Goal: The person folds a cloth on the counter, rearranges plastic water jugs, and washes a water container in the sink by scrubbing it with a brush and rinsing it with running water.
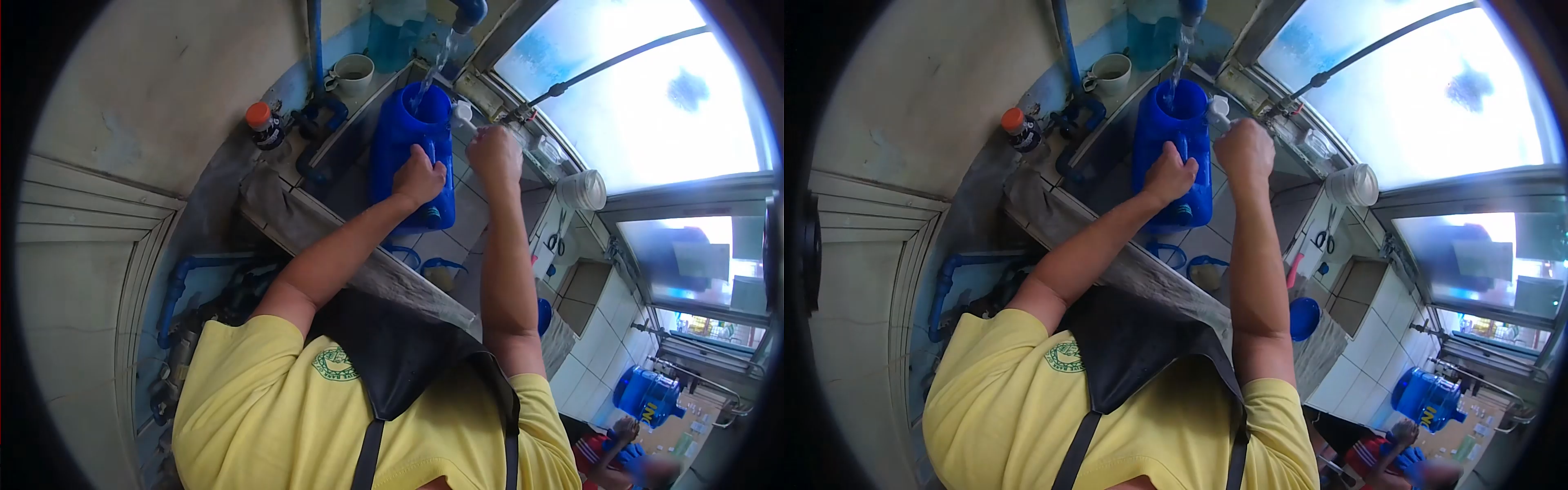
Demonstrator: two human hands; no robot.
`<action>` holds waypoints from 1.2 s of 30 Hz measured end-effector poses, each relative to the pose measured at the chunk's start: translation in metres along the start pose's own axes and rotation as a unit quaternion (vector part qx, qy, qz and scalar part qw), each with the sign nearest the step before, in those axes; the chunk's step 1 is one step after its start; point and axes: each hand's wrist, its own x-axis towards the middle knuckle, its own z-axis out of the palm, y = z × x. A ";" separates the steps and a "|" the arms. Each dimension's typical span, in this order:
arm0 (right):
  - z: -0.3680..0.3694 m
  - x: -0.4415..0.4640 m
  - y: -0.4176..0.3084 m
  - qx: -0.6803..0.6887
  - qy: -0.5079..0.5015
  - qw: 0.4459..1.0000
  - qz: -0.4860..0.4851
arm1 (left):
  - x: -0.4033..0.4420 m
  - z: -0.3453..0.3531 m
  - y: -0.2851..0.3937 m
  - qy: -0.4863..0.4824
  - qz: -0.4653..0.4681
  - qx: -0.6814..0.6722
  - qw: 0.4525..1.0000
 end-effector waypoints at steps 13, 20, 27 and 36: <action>-0.045 0.043 -0.092 -0.293 -0.050 0.915 -0.274 | -0.001 -0.002 -0.005 0.008 -0.007 -0.026 1.000; 0.017 0.061 -0.055 -0.350 0.101 0.815 -0.452 | -0.003 -0.001 -0.002 0.002 0.005 -0.016 1.000; -0.001 0.063 -0.069 -0.367 0.037 0.884 -0.287 | 0.000 0.005 -0.007 0.009 0.016 -0.011 1.000; -0.031 0.064 -0.099 -0.371 -0.020 0.885 -0.282 | -0.003 0.001 0.002 -0.008 -0.008 -0.010 1.000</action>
